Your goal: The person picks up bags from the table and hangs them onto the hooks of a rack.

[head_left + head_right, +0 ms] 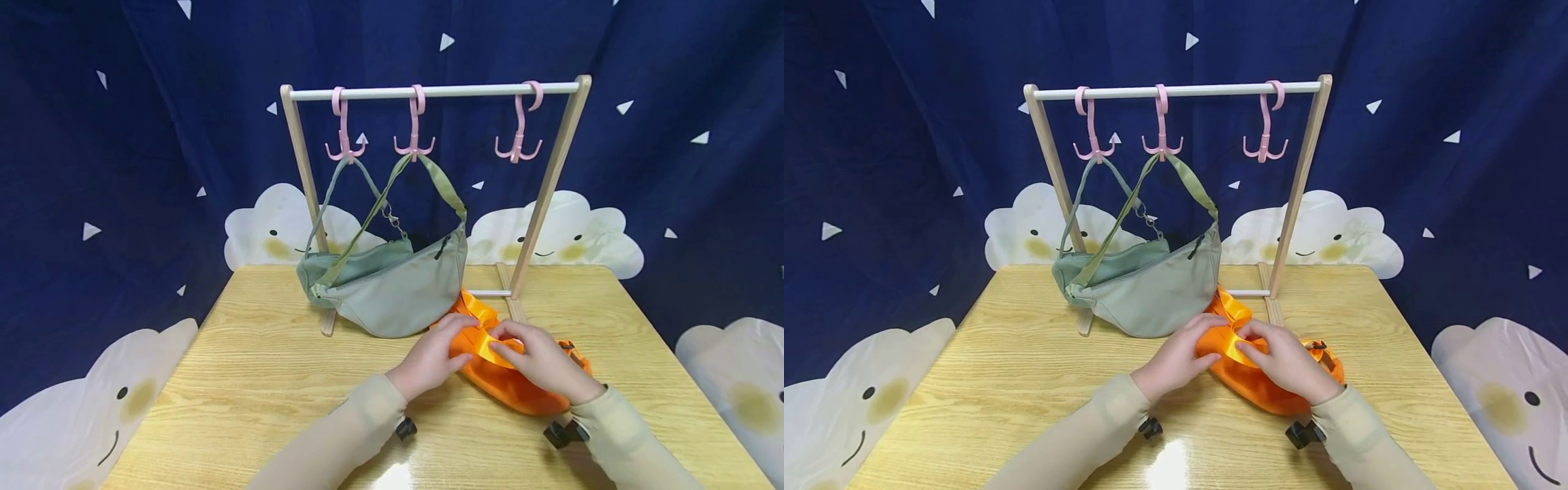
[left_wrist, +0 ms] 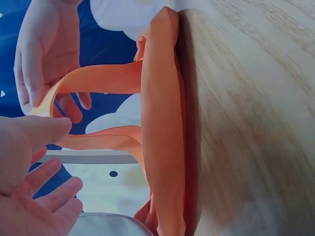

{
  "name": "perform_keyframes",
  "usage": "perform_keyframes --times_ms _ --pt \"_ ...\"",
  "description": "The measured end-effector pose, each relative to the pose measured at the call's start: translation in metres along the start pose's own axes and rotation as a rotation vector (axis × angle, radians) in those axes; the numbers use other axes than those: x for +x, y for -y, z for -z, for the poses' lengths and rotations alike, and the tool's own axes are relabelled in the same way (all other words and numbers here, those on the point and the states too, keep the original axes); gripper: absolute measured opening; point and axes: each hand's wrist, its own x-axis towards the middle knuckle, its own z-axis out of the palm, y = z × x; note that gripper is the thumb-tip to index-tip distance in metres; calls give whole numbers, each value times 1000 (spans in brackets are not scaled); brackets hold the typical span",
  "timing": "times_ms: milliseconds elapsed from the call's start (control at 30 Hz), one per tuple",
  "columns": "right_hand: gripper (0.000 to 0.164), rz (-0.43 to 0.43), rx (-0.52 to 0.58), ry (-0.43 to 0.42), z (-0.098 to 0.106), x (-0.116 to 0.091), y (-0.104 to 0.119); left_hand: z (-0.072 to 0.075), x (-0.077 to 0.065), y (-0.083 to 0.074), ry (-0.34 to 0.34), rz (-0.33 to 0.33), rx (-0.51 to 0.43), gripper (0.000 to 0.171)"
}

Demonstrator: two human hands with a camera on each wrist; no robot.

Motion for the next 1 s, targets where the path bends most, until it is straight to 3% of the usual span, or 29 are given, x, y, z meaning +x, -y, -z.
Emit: perform_keyframes --times_ms 200,500,767,1000 --pt "10 -5 16 51 1 -1 4 -1 2 -3 45 1 9 57" --pt "11 8 -2 50 -1 -2 8 -4 6 -5 92 -39 30 50" --pt "17 23 -21 27 -1 -5 8 -6 8 -1 59 -88 51 45" --pt "39 49 -133 -3 -5 -5 9 -5 9 -1 35 -71 37 45"
